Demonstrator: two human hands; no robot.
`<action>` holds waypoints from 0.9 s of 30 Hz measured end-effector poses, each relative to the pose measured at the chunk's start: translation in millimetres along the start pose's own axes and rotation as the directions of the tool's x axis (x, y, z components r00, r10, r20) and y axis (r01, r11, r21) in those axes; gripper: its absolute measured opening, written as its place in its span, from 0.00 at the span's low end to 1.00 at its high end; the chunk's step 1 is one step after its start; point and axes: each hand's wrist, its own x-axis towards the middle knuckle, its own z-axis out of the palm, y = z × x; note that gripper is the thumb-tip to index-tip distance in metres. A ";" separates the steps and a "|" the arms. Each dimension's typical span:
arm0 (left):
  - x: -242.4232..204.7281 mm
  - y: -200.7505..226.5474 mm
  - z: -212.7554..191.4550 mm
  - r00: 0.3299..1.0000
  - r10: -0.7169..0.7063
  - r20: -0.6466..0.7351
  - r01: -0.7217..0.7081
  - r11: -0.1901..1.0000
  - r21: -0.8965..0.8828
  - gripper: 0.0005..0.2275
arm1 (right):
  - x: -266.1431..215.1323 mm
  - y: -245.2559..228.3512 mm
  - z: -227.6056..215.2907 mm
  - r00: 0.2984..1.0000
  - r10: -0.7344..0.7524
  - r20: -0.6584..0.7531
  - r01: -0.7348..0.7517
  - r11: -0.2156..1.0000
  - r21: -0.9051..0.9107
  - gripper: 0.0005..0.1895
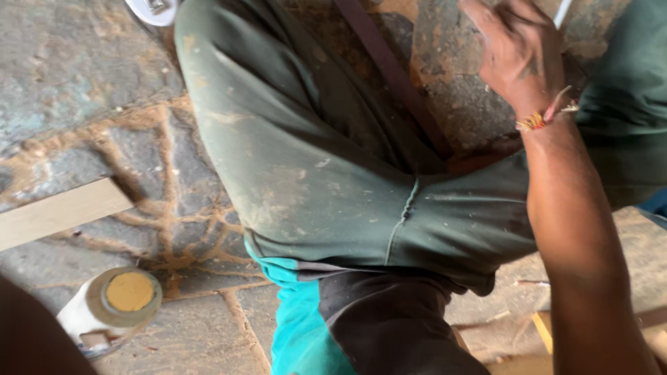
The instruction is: The person sits on the floor and repeatedly hammers nails into a wooden frame. They pick up nails from the floor, position them on the wood, and strike them with a hammer. The task continues with multiple nails being driven into the frame.
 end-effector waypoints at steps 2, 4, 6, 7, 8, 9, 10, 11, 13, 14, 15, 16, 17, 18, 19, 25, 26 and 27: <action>-5.7 16.4 19.3 0.999 -0.011 0.039 0.015 0.994 -0.106 0.06 | 0.1 -7.3 -5.8 1.000 -0.010 0.019 0.010 0.999 -0.045 0.28; -3.6 38.9 37.8 0.997 -0.006 0.074 0.021 0.980 -0.197 0.06 | 1.2 -13.2 -8.3 0.999 -0.035 0.014 0.036 0.996 -0.082 0.25; 1.4 63.9 52.5 0.990 0.004 0.140 0.036 0.959 -0.282 0.06 | -1.6 -14.7 -4.5 0.998 -0.055 0.008 0.056 0.991 -0.122 0.24; 2.8 76.2 57.0 0.983 0.012 0.184 0.048 0.947 -0.318 0.05 | -3.1 -14.5 0.0 0.998 -0.055 0.014 0.056 0.990 -0.130 0.23; 2.1 88.1 59.2 0.973 0.025 0.228 0.055 0.939 -0.340 0.05 | -5.2 -12.7 3.3 0.998 -0.052 0.020 0.055 0.988 -0.143 0.23; 0.1 94.6 76.9 0.963 0.040 0.265 0.060 0.931 -0.359 0.05 | -5.8 -10.4 8.0 0.998 -0.050 0.027 0.053 0.986 -0.156 0.22; -3.2 99.2 97.7 0.951 0.048 0.305 0.069 0.929 -0.362 0.05 | -6.5 -8.0 11.8 0.998 -0.034 0.049 0.042 0.984 -0.176 0.19; -7.5 102.1 117.8 0.938 0.068 0.339 0.055 0.939 -0.340 0.05 | -5.9 -6.0 15.6 0.997 -0.017 0.070 0.030 0.980 -0.195 0.16; -19.4 101.9 154.9 0.915 0.083 0.395 0.036 0.957 -0.286 0.05 | -2.2 -5.8 21.4 0.998 0.002 0.062 0.010 0.981 -0.196 0.15; -26.0 99.5 173.8 0.863 0.262 0.432 -0.184 0.959 -0.215 0.05 | 0.3 -6.4 22.6 0.999 0.003 0.037 0.004 0.984 -0.176 0.16; -29.8 95.6 187.0 0.787 0.429 0.443 -0.398 0.902 -0.167 0.03 | 3.9 -8.1 24.6 0.999 0.047 -0.006 -0.048 0.996 -0.070 0.17; -34.1 90.3 196.7 0.679 0.568 0.465 -0.588 0.800 -0.118 0.02 | 6.3 -10.2 24.7 0.995 0.093 -0.044 -0.091 0.995 0.041 0.18; -37.4 85.9 207.9 0.687 0.540 0.485 -0.564 0.818 -0.112 0.04 | 9.4 -16.0 29.3 0.978 0.190 -0.080 -0.166 0.956 0.241 0.20; -39.7 81.3 214.9 0.693 0.509 0.510 -0.537 0.837 -0.105 0.06 | 11.3 -22.6 32.9 0.951 0.296 -0.090 -0.230 0.871 0.434 0.22; -39.8 77.0 219.7 0.698 0.477 0.535 -0.510 0.855 -0.098 0.08 | 16.0 -24.7 34.8 0.952 0.284 -0.119 -0.185 0.836 0.517 0.22; -26.2 48.1 225.1 0.774 0.399 0.491 -0.452 0.892 -0.011 0.07 | 14.9 -9.8 17.6 0.934 0.303 -0.190 -0.182 0.861 0.475 0.22; -24.9 44.8 225.2 0.763 0.416 0.495 -0.467 0.884 -0.024 0.07 | 13.1 -10.3 16.8 0.942 0.288 -0.173 -0.204 0.899 0.387 0.22; -23.4 42.6 226.4 0.751 0.434 0.498 -0.481 0.876 -0.038 0.07 | 10.1 -11.0 15.3 0.949 0.275 -0.154 -0.221 0.930 0.294 0.21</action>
